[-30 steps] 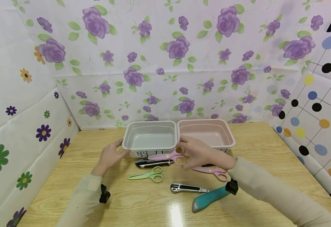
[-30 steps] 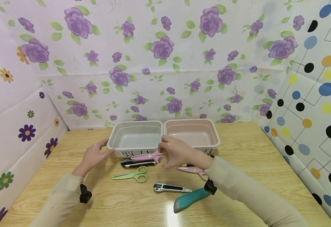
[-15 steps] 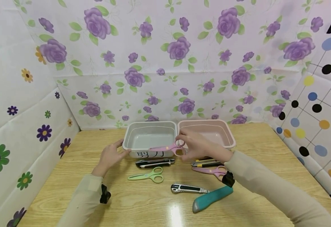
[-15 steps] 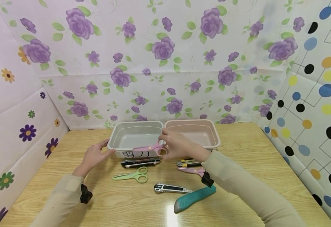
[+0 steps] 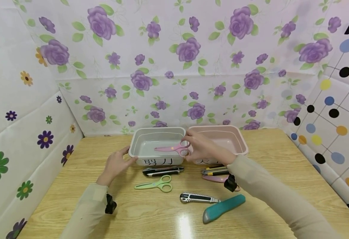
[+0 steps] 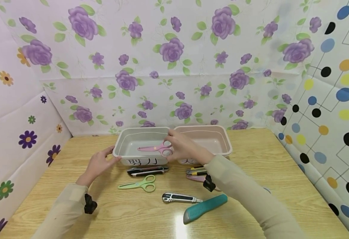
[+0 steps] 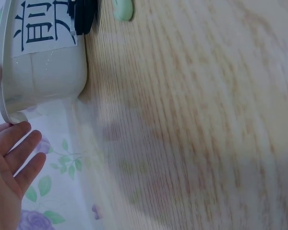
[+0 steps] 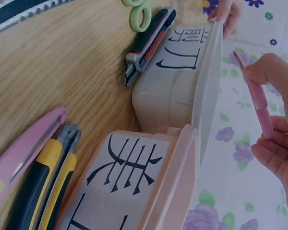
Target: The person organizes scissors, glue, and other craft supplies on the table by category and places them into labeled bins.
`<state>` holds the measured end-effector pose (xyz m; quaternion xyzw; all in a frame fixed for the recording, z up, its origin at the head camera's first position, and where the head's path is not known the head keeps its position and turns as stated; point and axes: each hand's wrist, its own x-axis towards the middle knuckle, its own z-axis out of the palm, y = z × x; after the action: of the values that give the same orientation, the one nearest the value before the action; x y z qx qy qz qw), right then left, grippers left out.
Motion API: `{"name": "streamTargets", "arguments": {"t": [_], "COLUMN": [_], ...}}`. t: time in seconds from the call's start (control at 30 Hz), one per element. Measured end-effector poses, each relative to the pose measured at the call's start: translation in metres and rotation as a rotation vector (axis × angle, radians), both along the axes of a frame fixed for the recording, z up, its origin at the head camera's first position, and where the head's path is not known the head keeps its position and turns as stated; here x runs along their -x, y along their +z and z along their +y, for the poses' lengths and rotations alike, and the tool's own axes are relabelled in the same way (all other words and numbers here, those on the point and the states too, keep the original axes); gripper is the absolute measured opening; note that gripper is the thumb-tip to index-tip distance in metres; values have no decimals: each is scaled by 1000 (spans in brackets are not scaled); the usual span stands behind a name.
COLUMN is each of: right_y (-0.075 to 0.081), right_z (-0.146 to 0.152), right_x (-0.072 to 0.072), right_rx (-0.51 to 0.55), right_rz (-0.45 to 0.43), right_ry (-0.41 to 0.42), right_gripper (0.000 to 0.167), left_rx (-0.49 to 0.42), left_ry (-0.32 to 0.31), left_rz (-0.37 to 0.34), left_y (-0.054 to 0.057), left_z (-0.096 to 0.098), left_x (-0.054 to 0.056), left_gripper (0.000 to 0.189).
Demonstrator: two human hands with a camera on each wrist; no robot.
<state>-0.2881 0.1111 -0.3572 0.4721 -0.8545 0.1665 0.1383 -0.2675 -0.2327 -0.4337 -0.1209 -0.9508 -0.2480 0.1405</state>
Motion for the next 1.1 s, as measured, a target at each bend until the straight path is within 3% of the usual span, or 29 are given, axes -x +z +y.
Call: {"name": "streamTargets", "arguments": {"t": [0.23,1.1], "right_y": [-1,-16], "right_z": [-5,-19], "right_x": [11,34], "right_rx": [-17,-25], "right_rz": [-11,-83], "right_ry": [-55,-75], "right_gripper": [49,50], "left_rx": [3,6], "left_ry": [1,3], "left_rz": [2,2], "left_y": [0,0], "left_z": [-1,0], "left_x": [0,-1], "left_gripper": [67,66]}}
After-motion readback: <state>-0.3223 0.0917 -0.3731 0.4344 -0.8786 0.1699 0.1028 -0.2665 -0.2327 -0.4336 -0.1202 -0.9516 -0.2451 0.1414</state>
